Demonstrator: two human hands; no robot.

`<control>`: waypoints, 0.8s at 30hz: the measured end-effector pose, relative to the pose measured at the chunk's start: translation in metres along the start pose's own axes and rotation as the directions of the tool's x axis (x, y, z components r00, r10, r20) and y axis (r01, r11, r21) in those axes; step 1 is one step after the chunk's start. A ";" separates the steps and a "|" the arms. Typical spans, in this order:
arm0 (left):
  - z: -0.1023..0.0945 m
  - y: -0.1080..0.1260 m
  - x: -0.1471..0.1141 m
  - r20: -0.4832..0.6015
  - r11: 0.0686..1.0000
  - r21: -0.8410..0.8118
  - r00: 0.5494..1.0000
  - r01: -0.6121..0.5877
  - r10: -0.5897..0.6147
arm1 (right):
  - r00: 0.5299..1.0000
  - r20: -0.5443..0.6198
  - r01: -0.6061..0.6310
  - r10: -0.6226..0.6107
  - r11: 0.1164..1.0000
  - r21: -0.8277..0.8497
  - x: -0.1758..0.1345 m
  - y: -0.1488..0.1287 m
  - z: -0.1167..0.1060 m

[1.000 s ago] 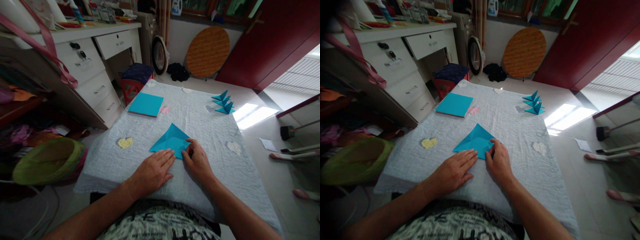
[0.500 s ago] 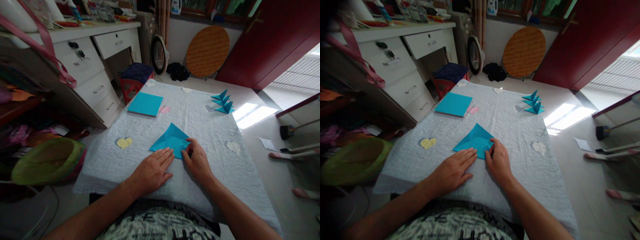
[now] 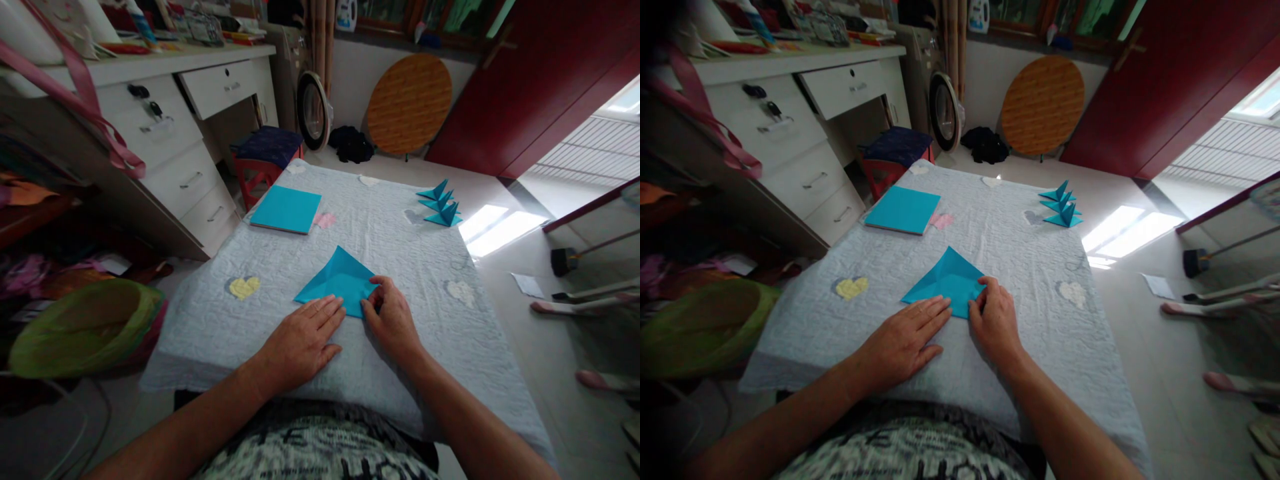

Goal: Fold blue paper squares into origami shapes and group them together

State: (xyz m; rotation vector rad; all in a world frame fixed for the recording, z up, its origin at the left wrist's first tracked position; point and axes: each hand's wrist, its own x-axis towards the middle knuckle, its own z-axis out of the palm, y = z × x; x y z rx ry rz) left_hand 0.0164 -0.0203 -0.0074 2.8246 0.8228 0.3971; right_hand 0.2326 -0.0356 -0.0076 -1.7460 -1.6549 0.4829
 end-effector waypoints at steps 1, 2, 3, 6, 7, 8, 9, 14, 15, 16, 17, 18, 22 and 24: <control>0.000 0.000 0.000 -0.001 1.000 -0.004 1.000 0.004 -0.004 | 1.000 -0.003 0.012 -0.012 1.000 -0.014 0.000 0.000 0.000; 0.000 0.000 0.000 -0.001 1.000 -0.007 1.000 0.006 -0.006 | 1.000 -0.011 0.025 -0.025 0.999 -0.034 0.000 0.000 0.000; 0.000 0.000 0.000 0.001 1.000 -0.007 1.000 0.007 -0.007 | 0.999 -0.025 0.040 -0.042 0.997 -0.060 0.000 0.000 -0.001; 0.000 0.000 0.001 0.003 1.000 0.004 1.000 0.000 0.000 | 0.988 -0.076 0.118 -0.132 0.978 -0.169 0.000 -0.001 -0.004; 0.000 0.000 0.001 0.002 1.000 0.009 1.000 -0.004 0.004 | 0.980 -0.077 0.165 -0.185 0.964 -0.209 0.000 -0.002 -0.006; 0.000 0.000 0.001 0.000 1.000 0.013 1.000 -0.007 0.007 | 0.966 -0.058 0.230 -0.250 0.943 -0.241 0.000 -0.003 -0.006; 0.000 0.000 0.001 -0.002 1.000 0.016 1.000 -0.007 0.007 | 0.944 -0.019 0.314 -0.329 0.915 -0.254 -0.001 -0.004 -0.006; -0.001 0.001 0.003 0.001 1.000 0.012 1.000 0.012 -0.012 | 0.759 0.226 0.647 -0.611 0.747 -0.153 -0.005 -0.007 -0.002; -0.002 0.001 0.003 0.000 1.000 0.009 1.000 0.011 -0.011 | 0.752 0.253 0.652 -0.608 0.741 -0.157 -0.005 -0.008 -0.001; -0.002 0.002 0.003 -0.003 1.000 0.006 1.000 0.009 -0.009 | 0.757 0.277 0.646 -0.592 0.744 -0.173 -0.006 -0.010 -0.001; -0.002 0.002 0.003 -0.008 1.000 0.005 1.000 0.006 -0.006 | 0.763 0.296 0.636 -0.574 0.747 -0.193 -0.007 -0.011 -0.001; -0.002 0.001 0.002 -0.017 1.000 0.007 1.000 0.006 -0.006 | 0.769 0.318 0.628 -0.555 0.748 -0.214 -0.007 -0.014 -0.002; -0.004 -0.007 -0.006 -0.086 0.998 0.047 0.995 0.050 -0.046 | 0.770 0.415 0.622 -0.485 0.717 -0.315 -0.008 -0.027 -0.009; -0.007 -0.014 -0.012 -0.125 0.992 0.058 0.987 0.111 -0.103 | 0.757 0.473 0.634 -0.451 0.684 -0.361 -0.007 -0.036 -0.012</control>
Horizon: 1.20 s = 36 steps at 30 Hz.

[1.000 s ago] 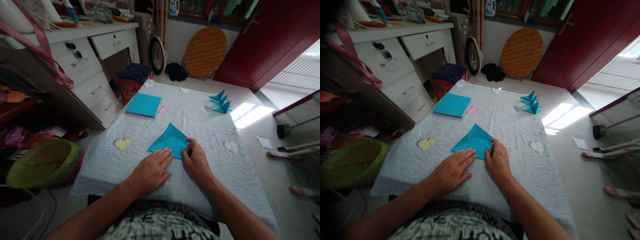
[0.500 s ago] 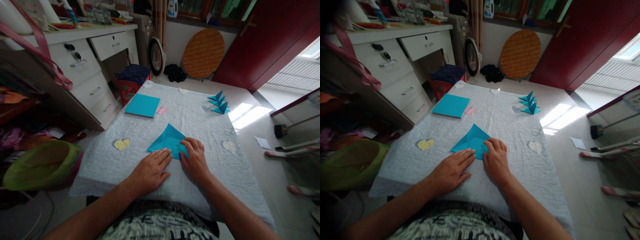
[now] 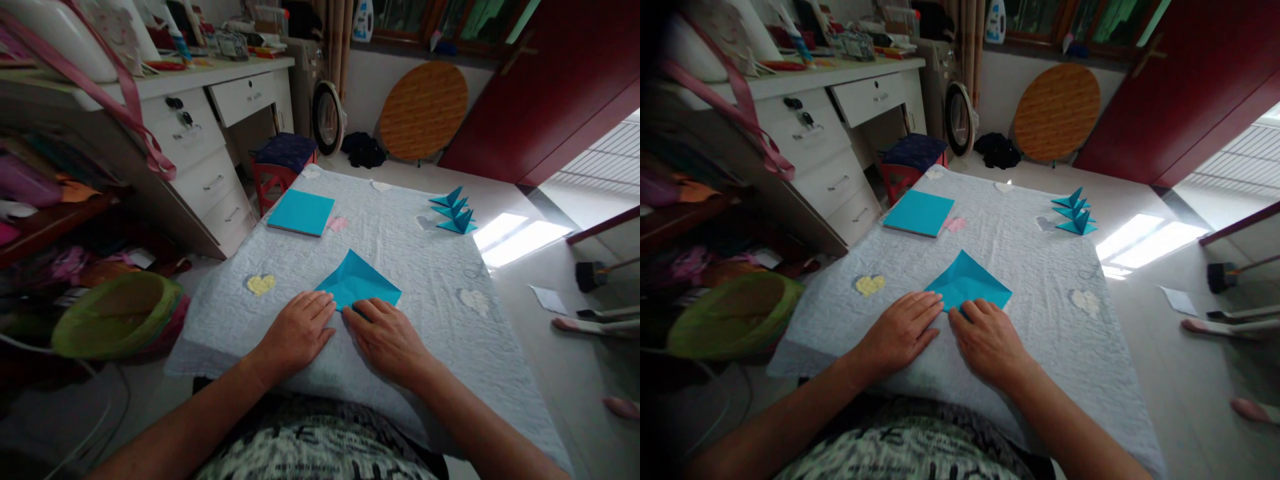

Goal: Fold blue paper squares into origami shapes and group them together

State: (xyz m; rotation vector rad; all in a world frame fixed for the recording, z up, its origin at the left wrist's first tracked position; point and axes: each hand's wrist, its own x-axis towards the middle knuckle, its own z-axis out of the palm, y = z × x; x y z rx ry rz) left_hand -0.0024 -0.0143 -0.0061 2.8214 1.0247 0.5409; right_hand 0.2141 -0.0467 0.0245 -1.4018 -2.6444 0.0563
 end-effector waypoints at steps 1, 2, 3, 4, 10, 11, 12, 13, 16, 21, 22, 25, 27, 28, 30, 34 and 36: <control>-0.002 -0.004 -0.001 -0.016 1.000 0.001 0.999 0.031 -0.031 | 0.999 0.035 0.004 -0.003 1.000 -0.025 0.002 -0.002 -0.004; -0.005 -0.009 -0.002 -0.024 0.998 -0.009 0.998 0.066 -0.066 | 0.998 0.065 0.005 -0.003 0.999 -0.046 0.005 -0.005 -0.007; -0.008 -0.013 -0.002 -0.029 0.995 -0.031 0.995 0.098 -0.099 | 0.996 0.093 0.009 -0.003 0.998 -0.060 0.008 -0.007 -0.009; -0.011 -0.016 -0.001 -0.023 0.989 -0.069 0.991 0.130 -0.132 | 0.993 0.114 0.009 -0.001 0.998 -0.069 0.012 -0.009 -0.011; -0.020 -0.025 0.013 0.019 0.896 -0.267 0.931 0.355 -0.363 | 0.980 0.197 0.035 -0.033 0.999 -0.007 0.029 -0.015 -0.011; -0.020 -0.025 0.015 0.028 0.887 -0.270 0.924 0.374 -0.381 | 0.979 0.199 0.033 -0.036 0.999 0.019 0.029 -0.014 -0.011; -0.019 -0.025 0.017 0.036 0.882 -0.265 0.918 0.390 -0.395 | 0.980 0.195 0.026 -0.034 0.999 0.047 0.029 -0.013 -0.010; -0.018 -0.025 0.018 0.043 0.879 -0.256 0.913 0.402 -0.405 | 0.982 0.185 0.019 -0.032 0.997 0.072 0.028 -0.012 -0.009; -0.016 -0.025 0.022 0.050 0.879 -0.211 0.903 0.428 -0.427 | 0.989 0.144 0.019 -0.036 0.993 0.120 0.025 -0.008 -0.005; -0.015 -0.028 0.021 0.041 0.883 -0.166 0.898 0.438 -0.438 | 0.993 0.105 0.037 -0.049 0.993 0.112 0.024 -0.004 0.004; -0.015 -0.029 0.020 0.037 0.885 -0.160 0.898 0.438 -0.438 | 0.994 0.102 0.039 -0.050 0.994 0.103 0.024 -0.004 0.005; -0.014 -0.032 0.018 0.025 0.891 -0.141 0.901 0.431 -0.432 | 0.994 0.098 0.048 -0.055 0.996 0.074 0.026 -0.006 0.007; -0.014 -0.033 0.016 0.020 0.895 -0.128 0.904 0.427 -0.428 | 0.994 0.096 0.050 -0.055 0.997 0.060 0.027 -0.007 0.007; -0.014 -0.033 0.016 0.019 0.898 -0.121 0.905 0.424 -0.425 | 0.994 0.095 0.050 -0.055 0.997 0.055 0.027 -0.007 0.007; -0.014 -0.033 0.015 0.017 0.901 -0.104 0.907 0.421 -0.421 | 0.994 0.095 0.048 -0.053 0.997 0.053 0.027 -0.007 0.008; -0.014 -0.034 0.013 -0.002 0.902 -0.076 0.905 0.424 -0.426 | 0.994 0.094 0.048 -0.052 0.998 0.050 0.028 -0.008 0.007; -0.014 -0.035 0.011 -0.015 0.900 -0.078 0.902 0.429 -0.431 | 0.994 0.096 0.048 -0.052 0.998 0.048 0.029 -0.008 0.006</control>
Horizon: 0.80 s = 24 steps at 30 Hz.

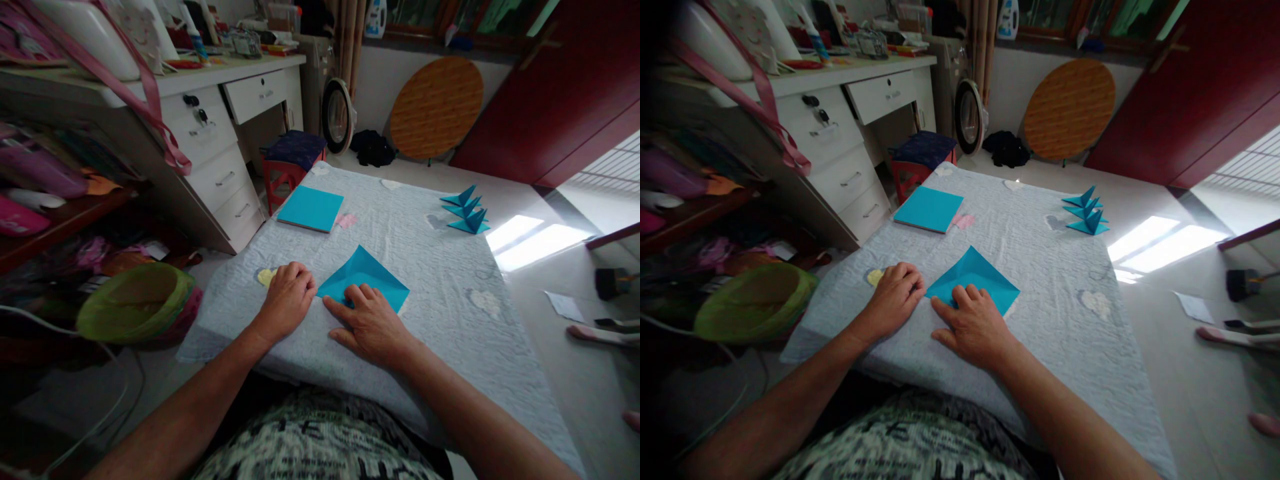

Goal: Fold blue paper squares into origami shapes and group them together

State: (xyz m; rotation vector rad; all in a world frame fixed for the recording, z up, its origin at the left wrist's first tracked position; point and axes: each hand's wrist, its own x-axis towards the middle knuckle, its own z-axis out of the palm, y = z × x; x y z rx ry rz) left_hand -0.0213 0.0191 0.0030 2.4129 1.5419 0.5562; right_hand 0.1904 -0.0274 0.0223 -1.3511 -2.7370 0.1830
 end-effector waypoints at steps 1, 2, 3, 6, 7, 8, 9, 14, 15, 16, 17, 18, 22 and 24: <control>-0.001 -0.002 -0.001 -0.004 1.000 -0.005 1.000 0.006 -0.006 | 1.000 0.002 -0.001 0.001 1.000 -0.001 0.001 0.000 0.000; -0.002 -0.004 -0.001 -0.006 1.000 -0.014 1.000 0.015 -0.015 | 1.000 0.003 -0.004 0.004 1.000 -0.003 0.001 -0.001 -0.001; -0.003 -0.005 -0.001 -0.008 0.999 -0.025 1.000 0.025 -0.025 | 1.000 0.005 -0.006 0.006 1.000 -0.004 0.002 -0.001 -0.001; -0.007 -0.010 -0.001 -0.013 0.995 -0.082 0.999 0.051 -0.052 | 1.000 0.007 -0.015 0.015 1.000 -0.007 0.003 -0.001 -0.001; -0.008 -0.010 -0.002 -0.018 0.993 -0.106 0.998 0.052 -0.054 | 1.000 0.006 -0.016 0.016 1.000 -0.008 0.003 -0.001 -0.001; -0.010 -0.009 -0.002 -0.023 0.991 -0.128 0.999 0.042 -0.045 | 1.000 0.006 -0.016 0.016 1.000 -0.010 0.004 -0.001 -0.001; -0.010 -0.008 -0.004 -0.028 0.989 -0.144 0.999 0.016 -0.020 | 1.000 0.004 -0.016 0.016 1.000 -0.013 0.004 -0.001 0.000; -0.009 0.002 -0.016 0.026 0.966 -0.122 0.972 -0.229 0.234 | 1.000 0.003 -0.025 0.026 0.999 -0.033 0.006 -0.002 0.001; -0.008 0.003 -0.019 0.043 0.962 -0.100 0.965 -0.254 0.259 | 1.000 0.004 -0.027 0.027 0.999 -0.032 0.006 -0.002 0.001; -0.007 0.004 -0.022 0.054 0.960 -0.075 0.961 -0.268 0.272 | 1.000 0.003 -0.028 0.028 0.999 -0.031 0.006 -0.003 0.002; -0.007 0.003 -0.024 0.060 0.960 -0.052 0.958 -0.276 0.279 | 1.000 0.000 -0.029 0.029 0.999 -0.028 0.006 -0.003 0.002; -0.006 0.002 -0.027 0.064 0.959 -0.034 0.957 -0.281 0.283 | 1.000 -0.005 -0.029 0.029 0.999 -0.025 0.005 -0.003 0.002; -0.006 -0.002 -0.033 0.082 0.952 0.002 0.949 -0.307 0.305 | 0.999 -0.010 -0.039 0.039 0.999 -0.010 0.003 -0.004 0.001; -0.006 -0.003 -0.034 0.101 0.949 0.036 0.946 -0.313 0.308 | 0.999 -0.006 -0.045 0.045 0.999 -0.005 0.002 -0.004 0.001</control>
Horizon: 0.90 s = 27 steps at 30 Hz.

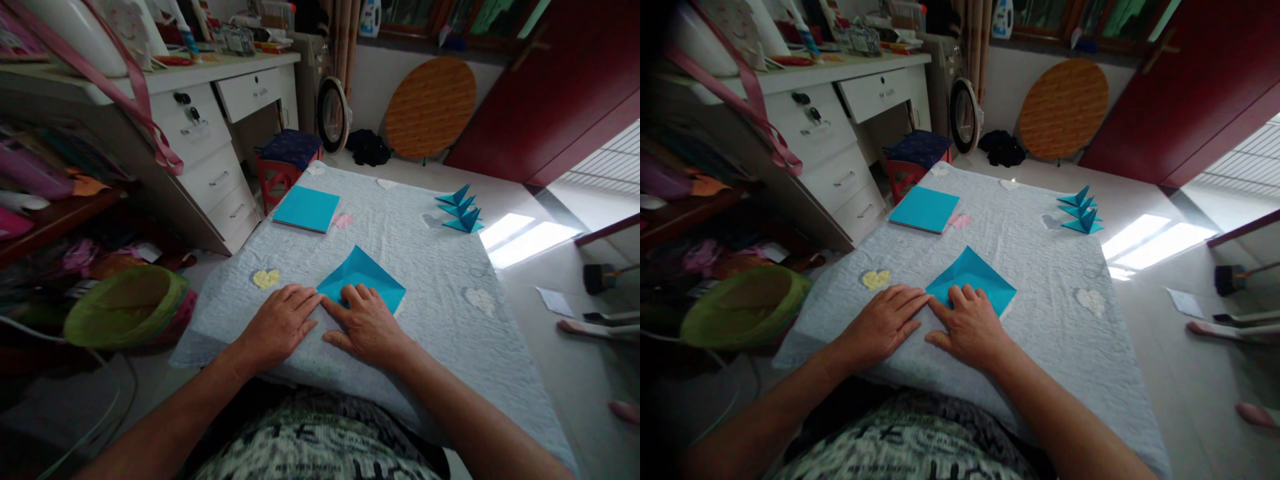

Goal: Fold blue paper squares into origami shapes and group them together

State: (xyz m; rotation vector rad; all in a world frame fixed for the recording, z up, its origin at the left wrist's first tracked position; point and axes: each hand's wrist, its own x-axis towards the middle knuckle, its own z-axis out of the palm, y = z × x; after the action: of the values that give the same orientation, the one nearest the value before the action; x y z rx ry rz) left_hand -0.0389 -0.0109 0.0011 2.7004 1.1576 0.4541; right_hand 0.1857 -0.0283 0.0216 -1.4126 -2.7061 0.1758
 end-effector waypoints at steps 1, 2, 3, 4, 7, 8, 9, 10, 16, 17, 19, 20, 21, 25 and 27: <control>0.000 0.000 0.000 0.009 1.000 0.021 1.000 -0.002 0.002 | 1.000 0.000 -0.002 0.002 1.000 0.000 -0.001 0.000 0.000; -0.001 0.001 -0.001 0.018 0.999 0.042 1.000 -0.006 0.005 | 1.000 -0.002 -0.001 0.001 1.000 -0.002 -0.002 0.000 0.000; -0.001 0.001 -0.001 0.025 0.998 0.061 1.000 -0.011 0.010 | 1.000 -0.004 0.000 0.000 1.000 -0.006 -0.003 0.000 0.000; -0.001 0.002 0.000 0.029 0.997 0.077 0.999 -0.018 0.016 | 1.000 -0.008 0.002 -0.002 1.000 -0.010 -0.004 0.001 0.000; -0.002 0.002 0.000 0.033 0.993 0.109 0.999 -0.037 0.033 | 1.000 -0.014 0.010 -0.010 1.000 -0.025 -0.009 0.002 0.001; -0.002 0.003 0.000 0.032 0.992 0.120 0.999 -0.039 0.035 | 1.000 -0.016 0.013 -0.013 0.999 -0.029 -0.011 0.003 0.001; -0.003 0.003 0.000 0.031 0.990 0.132 0.999 -0.041 0.037 | 1.000 -0.017 0.014 -0.015 0.999 -0.034 -0.013 0.004 0.000; -0.003 0.003 0.000 0.033 0.988 0.145 0.999 -0.043 0.038 | 1.000 -0.019 0.015 -0.016 0.999 -0.037 -0.016 0.005 0.000; -0.002 0.003 -0.001 0.043 0.982 0.181 0.998 -0.044 0.037 | 1.000 -0.002 -0.003 0.003 0.999 -0.040 -0.041 0.013 -0.007; -0.002 0.003 -0.001 0.037 0.983 0.176 0.999 -0.043 0.037 | 1.000 -0.002 -0.012 0.012 0.999 -0.042 -0.046 0.015 -0.008; -0.001 0.003 -0.002 0.024 0.986 0.163 0.999 -0.040 0.036 | 1.000 -0.007 -0.028 0.027 0.999 -0.047 -0.055 0.017 -0.009; 0.000 0.003 -0.002 0.019 0.986 0.162 0.999 -0.038 0.035 | 0.999 -0.009 -0.034 0.034 0.998 -0.050 -0.059 0.018 -0.009; 0.000 0.003 -0.003 0.018 0.986 0.165 0.999 -0.038 0.036 | 0.999 -0.010 -0.041 0.041 0.998 -0.053 -0.064 0.020 -0.010; 0.002 0.000 -0.003 0.015 0.976 0.210 0.998 -0.063 0.061 | 0.998 -0.002 -0.063 0.063 0.996 -0.062 -0.080 0.026 -0.009; 0.003 -0.001 -0.003 0.009 0.972 0.224 0.997 -0.077 0.077 | 0.997 0.000 -0.076 0.076 0.995 -0.065 -0.088 0.028 -0.009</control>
State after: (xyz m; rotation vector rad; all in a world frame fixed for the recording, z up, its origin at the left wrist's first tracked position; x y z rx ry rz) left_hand -0.0404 -0.0126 -0.0024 2.9460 1.1718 0.3521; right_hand 0.2600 -0.0840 0.0242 -1.5354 -2.6850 0.0951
